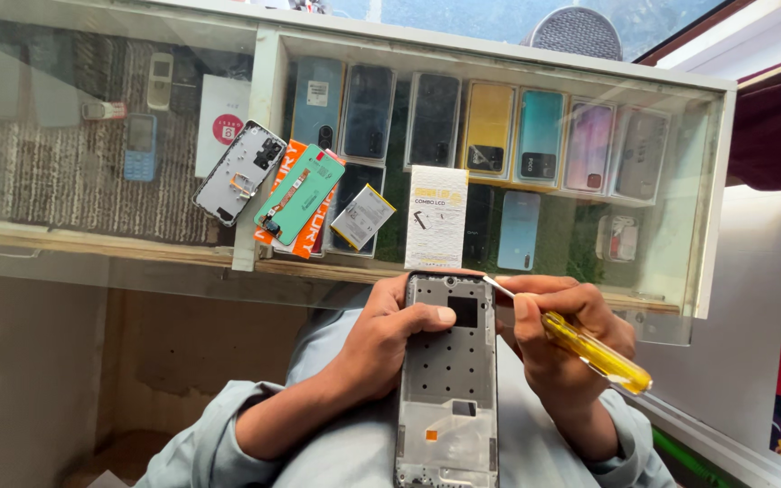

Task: The person uses a yellow-handled screwdriver to pry and separate the edges of a smartphone chassis. They work along the perimeter of the device, carefully lifting the frame from the internal assembly while holding the phone steady with the other hand.

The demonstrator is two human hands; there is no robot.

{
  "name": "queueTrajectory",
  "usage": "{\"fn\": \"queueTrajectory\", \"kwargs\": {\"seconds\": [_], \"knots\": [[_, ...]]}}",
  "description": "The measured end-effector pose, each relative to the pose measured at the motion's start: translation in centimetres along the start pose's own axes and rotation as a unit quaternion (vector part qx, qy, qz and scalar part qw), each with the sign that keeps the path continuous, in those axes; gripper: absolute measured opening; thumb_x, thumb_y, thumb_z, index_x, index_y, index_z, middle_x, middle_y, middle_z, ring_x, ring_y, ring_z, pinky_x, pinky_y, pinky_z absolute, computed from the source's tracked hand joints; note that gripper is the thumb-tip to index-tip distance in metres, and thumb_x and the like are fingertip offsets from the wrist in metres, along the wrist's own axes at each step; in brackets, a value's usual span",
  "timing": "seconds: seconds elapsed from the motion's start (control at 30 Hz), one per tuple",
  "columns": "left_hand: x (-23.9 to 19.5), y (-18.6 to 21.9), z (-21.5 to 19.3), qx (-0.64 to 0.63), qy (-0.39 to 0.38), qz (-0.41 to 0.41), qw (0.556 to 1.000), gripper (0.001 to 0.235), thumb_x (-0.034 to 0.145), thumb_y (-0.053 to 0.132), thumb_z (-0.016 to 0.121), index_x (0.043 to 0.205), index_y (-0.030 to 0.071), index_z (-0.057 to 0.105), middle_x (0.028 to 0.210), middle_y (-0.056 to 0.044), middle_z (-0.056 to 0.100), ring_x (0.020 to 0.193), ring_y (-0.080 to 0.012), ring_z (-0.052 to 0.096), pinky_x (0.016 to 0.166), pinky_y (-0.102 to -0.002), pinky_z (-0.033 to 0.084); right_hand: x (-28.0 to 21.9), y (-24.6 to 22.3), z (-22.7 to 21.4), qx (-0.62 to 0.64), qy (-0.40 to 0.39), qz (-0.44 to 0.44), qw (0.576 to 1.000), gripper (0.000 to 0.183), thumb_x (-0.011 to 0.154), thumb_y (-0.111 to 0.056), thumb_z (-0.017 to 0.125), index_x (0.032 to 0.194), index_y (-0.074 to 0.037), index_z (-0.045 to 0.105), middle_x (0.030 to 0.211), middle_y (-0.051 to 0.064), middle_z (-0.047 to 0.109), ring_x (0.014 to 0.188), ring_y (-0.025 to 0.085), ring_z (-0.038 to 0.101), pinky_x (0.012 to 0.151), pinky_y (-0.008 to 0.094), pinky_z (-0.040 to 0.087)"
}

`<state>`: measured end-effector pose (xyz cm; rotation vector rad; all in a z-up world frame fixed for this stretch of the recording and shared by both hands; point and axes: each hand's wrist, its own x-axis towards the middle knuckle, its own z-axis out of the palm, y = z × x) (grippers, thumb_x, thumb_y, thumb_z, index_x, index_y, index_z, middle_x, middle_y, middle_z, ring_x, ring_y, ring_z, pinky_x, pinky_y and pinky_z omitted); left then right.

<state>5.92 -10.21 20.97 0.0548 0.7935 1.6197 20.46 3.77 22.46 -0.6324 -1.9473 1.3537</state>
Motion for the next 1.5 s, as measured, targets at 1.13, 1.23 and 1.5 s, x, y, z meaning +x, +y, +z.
{"fn": "queueTrajectory", "kwargs": {"seconds": [1.13, 1.23, 1.5], "knots": [[-0.2, 0.1, -0.1, 0.047, 0.012, -0.018, 0.999, 0.039, 0.085, 0.009, 0.066, 0.121, -0.007, 0.067, 0.097, -0.009, 0.072, 0.082, -0.013, 0.067, 0.077, -0.027, 0.057, -0.2, -0.8, -0.7, 0.004, -0.007, 0.008, 1.0, 0.014, 0.102, -0.007, 0.068, 0.094, 0.001, 0.06, 0.103, 0.017, 0.075, 0.084, 0.012, 0.071, 0.082, 0.025, 0.059], [-0.2, 0.0, -0.2, 0.04, 0.003, -0.013, 0.999, 0.039, 0.086, 0.009, 0.066, 0.121, -0.007, 0.067, 0.097, -0.009, 0.071, 0.08, -0.0127, 0.067, 0.076, -0.027, 0.057, -0.4, -0.4, -0.4, 0.022, -0.008, 0.023, 0.999, 0.013, 0.101, -0.007, 0.069, 0.094, 0.001, 0.06, 0.102, 0.017, 0.075, 0.085, 0.012, 0.07, 0.084, 0.025, 0.058], [0.0, 0.2, 0.0, 0.015, 0.005, -0.027, 1.0, 0.04, 0.084, 0.007, 0.065, 0.122, -0.006, 0.065, 0.097, -0.012, 0.073, 0.082, -0.0167, 0.071, 0.078, -0.032, 0.06, 0.2, 0.4, -0.4, 0.094, -0.024, 0.079, 0.992, 0.009, 0.098, 0.0, 0.07, 0.096, 0.004, 0.062, 0.103, 0.019, 0.073, 0.09, 0.015, 0.069, 0.082, 0.025, 0.055]]}}
